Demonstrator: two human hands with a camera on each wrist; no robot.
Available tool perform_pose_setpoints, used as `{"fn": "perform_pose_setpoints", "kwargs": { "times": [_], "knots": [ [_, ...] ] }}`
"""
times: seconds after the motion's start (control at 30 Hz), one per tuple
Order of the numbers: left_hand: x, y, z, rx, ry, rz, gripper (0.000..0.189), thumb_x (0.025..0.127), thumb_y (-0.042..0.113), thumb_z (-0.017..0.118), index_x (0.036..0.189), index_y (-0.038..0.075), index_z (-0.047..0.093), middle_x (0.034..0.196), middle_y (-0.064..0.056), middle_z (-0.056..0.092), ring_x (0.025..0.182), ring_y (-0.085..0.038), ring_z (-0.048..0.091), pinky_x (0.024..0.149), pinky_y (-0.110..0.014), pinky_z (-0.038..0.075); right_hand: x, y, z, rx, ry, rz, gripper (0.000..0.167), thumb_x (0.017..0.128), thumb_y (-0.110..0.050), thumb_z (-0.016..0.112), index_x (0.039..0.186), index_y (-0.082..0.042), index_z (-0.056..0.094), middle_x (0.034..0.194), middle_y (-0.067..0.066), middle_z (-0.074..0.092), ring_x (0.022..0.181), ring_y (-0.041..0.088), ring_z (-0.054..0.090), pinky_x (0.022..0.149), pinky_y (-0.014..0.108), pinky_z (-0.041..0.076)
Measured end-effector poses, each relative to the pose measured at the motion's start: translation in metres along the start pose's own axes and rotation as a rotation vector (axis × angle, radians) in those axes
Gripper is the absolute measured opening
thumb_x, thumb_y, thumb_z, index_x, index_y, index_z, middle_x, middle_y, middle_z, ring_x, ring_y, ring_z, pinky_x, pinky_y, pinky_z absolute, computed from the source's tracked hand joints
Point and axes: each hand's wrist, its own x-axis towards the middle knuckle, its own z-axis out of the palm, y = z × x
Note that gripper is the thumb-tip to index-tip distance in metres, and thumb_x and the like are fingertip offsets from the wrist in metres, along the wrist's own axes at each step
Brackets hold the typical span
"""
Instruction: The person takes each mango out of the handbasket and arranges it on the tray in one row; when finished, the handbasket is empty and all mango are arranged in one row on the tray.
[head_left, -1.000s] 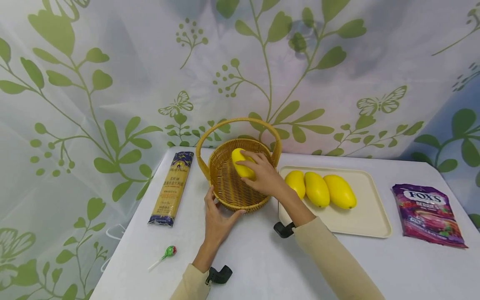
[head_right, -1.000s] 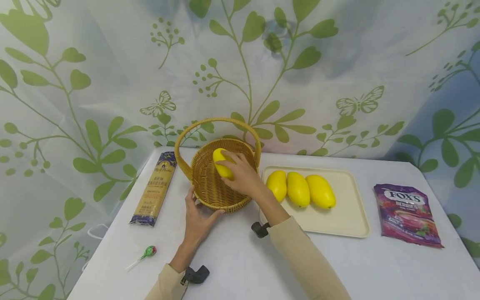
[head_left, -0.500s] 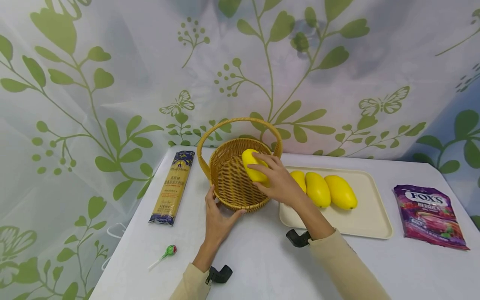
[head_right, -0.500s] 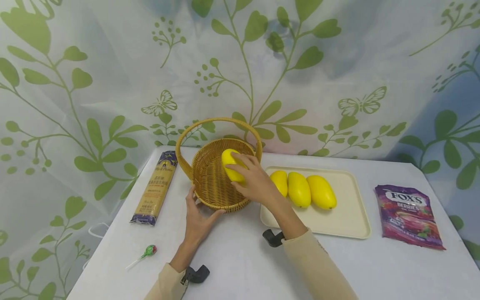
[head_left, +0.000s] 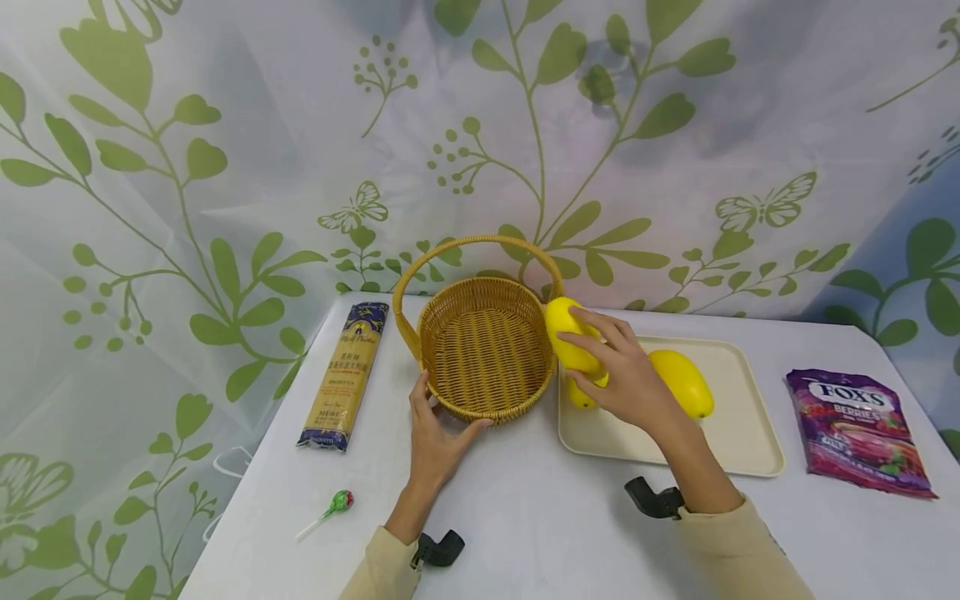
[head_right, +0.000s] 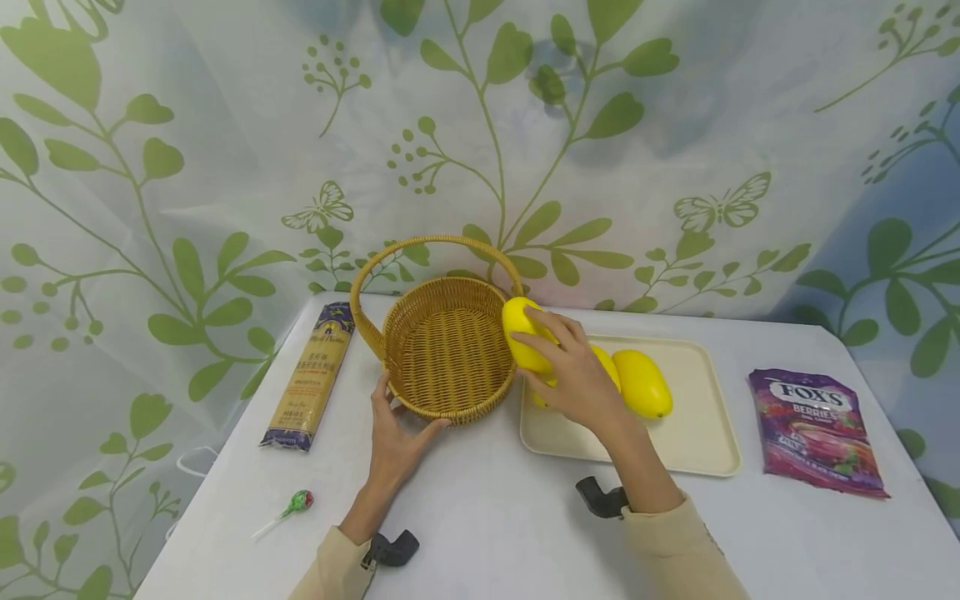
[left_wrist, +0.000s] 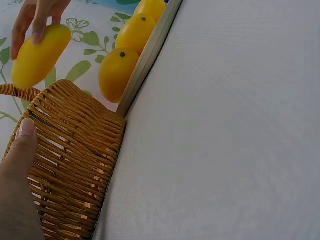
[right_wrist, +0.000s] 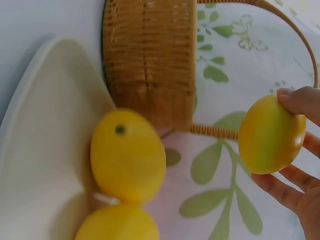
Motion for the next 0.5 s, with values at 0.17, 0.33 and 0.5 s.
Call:
{"fn": "perform_pose_setpoints", "kwargs": {
  "times": [0.17, 0.33, 0.5],
  "knots": [
    [0.0, -0.001, 0.0, 0.002, -0.004, -0.001, 0.12, 0.07, 0.045, 0.088, 0.155, 0.004, 0.014, 0.149, -0.021, 0.033, 0.13, -0.035, 0.046, 0.1, -0.046, 0.05, -0.017, 0.017, -0.019, -0.034, 0.049, 0.022, 0.056, 0.072, 0.0, 0.084, 0.124, -0.008, 0.065, 0.147, 0.014, 0.046, 0.127, 0.038, 0.042, 0.094, 0.057, 0.048],
    [-0.001, -0.001, 0.0, -0.004, -0.008, -0.021, 0.121, 0.069, 0.046, 0.088, 0.155, 0.005, 0.014, 0.15, -0.02, 0.032, 0.13, -0.034, 0.046, 0.1, -0.044, 0.05, -0.032, 0.034, -0.034, -0.062, 0.074, 0.056, 0.057, 0.07, 0.001, 0.084, 0.123, -0.008, 0.065, 0.146, 0.014, 0.047, 0.123, 0.04, 0.043, 0.089, 0.06, 0.047],
    [-0.001, -0.002, 0.0, -0.009, -0.009, -0.025, 0.12, 0.069, 0.046, 0.088, 0.155, 0.005, 0.014, 0.15, -0.02, 0.032, 0.13, -0.034, 0.046, 0.1, -0.044, 0.05, -0.048, 0.052, -0.048, -0.084, 0.094, 0.111, 0.057, 0.069, 0.005, 0.083, 0.122, -0.006, 0.066, 0.145, 0.018, 0.047, 0.12, 0.044, 0.043, 0.089, 0.065, 0.045]
  ]
}}
